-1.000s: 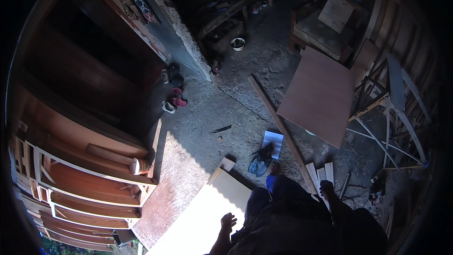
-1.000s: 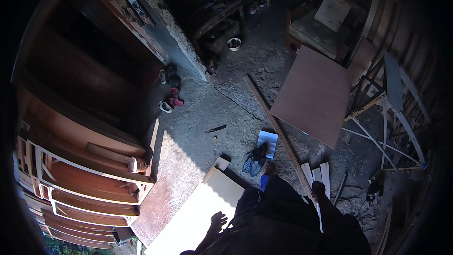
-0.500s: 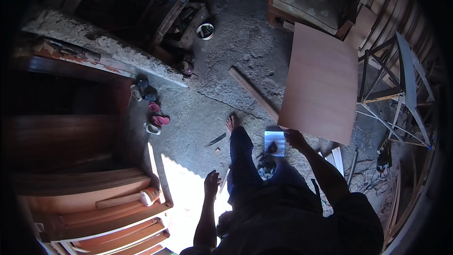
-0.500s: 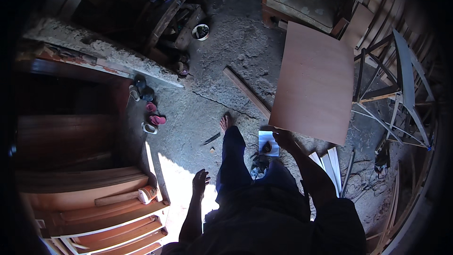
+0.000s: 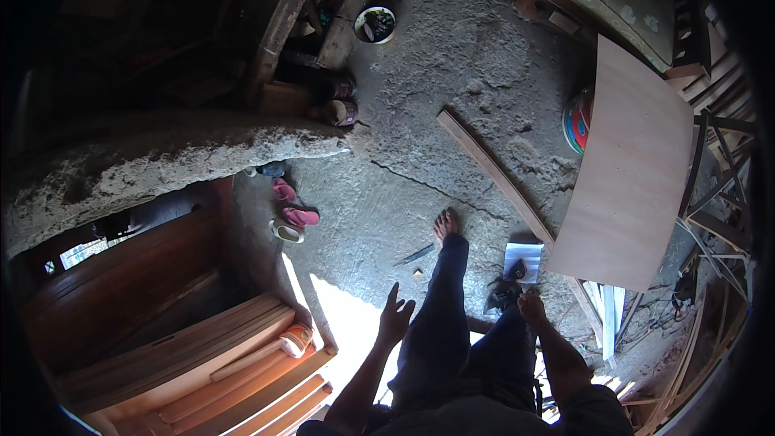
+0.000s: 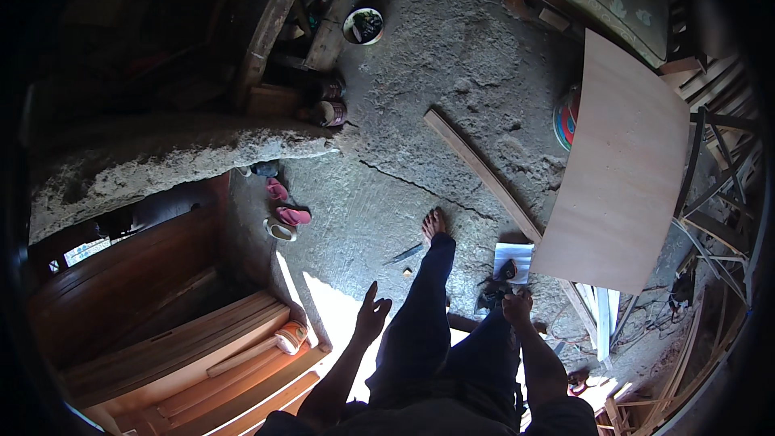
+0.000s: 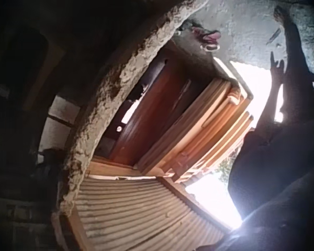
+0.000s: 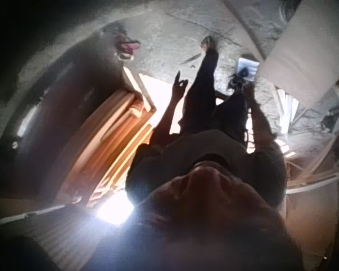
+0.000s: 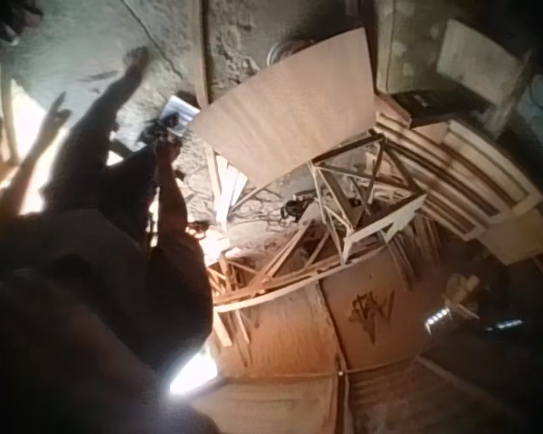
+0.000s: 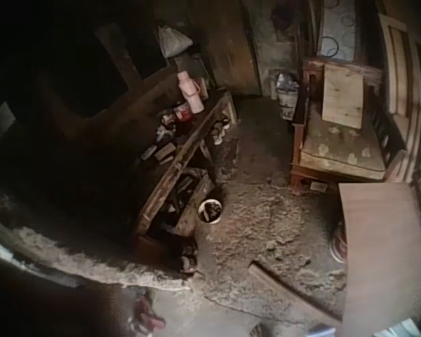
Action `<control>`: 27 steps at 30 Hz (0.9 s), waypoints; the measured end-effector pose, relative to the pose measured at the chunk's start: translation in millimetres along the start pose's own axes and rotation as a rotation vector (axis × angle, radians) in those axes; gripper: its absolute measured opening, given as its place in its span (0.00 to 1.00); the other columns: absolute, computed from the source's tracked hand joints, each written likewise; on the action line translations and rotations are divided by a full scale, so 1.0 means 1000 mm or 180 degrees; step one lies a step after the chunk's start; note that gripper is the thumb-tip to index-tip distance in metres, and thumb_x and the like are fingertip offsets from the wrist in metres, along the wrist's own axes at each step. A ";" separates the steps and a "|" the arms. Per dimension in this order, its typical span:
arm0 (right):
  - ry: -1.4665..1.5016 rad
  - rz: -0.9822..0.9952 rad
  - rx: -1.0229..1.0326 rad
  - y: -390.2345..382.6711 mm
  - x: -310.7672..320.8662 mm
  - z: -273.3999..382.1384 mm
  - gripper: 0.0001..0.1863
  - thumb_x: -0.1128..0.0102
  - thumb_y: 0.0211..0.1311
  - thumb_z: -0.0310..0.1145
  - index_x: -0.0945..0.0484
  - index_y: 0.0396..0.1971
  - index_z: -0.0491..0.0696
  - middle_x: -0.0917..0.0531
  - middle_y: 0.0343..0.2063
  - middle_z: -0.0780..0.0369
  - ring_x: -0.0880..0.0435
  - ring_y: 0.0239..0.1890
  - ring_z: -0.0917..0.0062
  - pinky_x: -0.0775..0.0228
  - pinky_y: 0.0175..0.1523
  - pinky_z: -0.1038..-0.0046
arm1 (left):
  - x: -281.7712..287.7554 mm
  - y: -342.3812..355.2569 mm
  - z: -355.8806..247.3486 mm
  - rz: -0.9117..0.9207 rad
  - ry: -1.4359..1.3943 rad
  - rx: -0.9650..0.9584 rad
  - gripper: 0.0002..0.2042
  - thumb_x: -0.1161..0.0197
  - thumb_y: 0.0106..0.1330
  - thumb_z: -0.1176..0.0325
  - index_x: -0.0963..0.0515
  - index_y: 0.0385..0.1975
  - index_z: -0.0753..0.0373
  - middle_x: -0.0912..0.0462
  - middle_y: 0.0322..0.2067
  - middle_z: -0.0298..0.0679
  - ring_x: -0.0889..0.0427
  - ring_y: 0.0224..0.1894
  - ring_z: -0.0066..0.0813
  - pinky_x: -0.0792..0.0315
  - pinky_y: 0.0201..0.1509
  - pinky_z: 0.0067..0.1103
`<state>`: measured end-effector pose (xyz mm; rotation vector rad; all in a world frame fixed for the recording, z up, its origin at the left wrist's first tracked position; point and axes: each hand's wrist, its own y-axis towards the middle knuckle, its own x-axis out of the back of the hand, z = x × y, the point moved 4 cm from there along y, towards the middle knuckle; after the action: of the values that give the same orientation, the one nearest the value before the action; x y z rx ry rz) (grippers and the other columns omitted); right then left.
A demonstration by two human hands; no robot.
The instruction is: The person uses a hand saw to cut a large sheet of plywood placed on a concrete surface. After cutting, the person lifts the cut piece and moves it aside, then retrieves a smaller piece of wood and places it on the remaining plywood.
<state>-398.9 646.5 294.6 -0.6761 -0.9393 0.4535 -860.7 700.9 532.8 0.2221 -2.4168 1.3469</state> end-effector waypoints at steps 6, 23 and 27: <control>0.1070 -0.0810 -0.0161 0.085 0.083 0.132 0.14 0.44 0.68 0.39 0.19 0.48 0.50 0.13 0.37 0.54 0.14 0.44 0.57 0.21 0.51 0.61 | 0.238 0.047 -0.166 -0.2534 -0.0387 -0.1648 0.35 0.43 0.74 0.66 0.53 0.75 0.62 0.50 0.74 0.53 0.38 0.71 0.53 0.37 0.71 0.43; -0.0959 0.0859 -0.2408 0.213 -0.087 -0.019 0.31 0.46 0.64 0.33 0.37 0.68 0.51 0.34 0.67 0.53 0.26 0.62 0.55 0.31 0.64 0.56 | 0.378 0.188 -0.297 -0.4196 0.1653 -0.2265 0.40 0.45 0.76 0.53 0.60 0.76 0.61 0.53 0.75 0.53 0.43 0.73 0.46 0.41 0.75 0.42; -0.0737 0.0786 -0.2498 0.264 -0.098 -0.021 0.32 0.43 0.61 0.30 0.39 0.66 0.48 0.30 0.63 0.50 0.25 0.61 0.53 0.31 0.64 0.55 | 0.394 0.161 -0.287 -0.4285 0.1354 -0.2241 0.40 0.45 0.76 0.53 0.61 0.76 0.61 0.51 0.74 0.53 0.41 0.72 0.46 0.40 0.74 0.42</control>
<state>-449.7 765.7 43.4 -1.4862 -1.2685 0.3767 -1205.9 1045.1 695.7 0.9827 -1.5543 -0.0690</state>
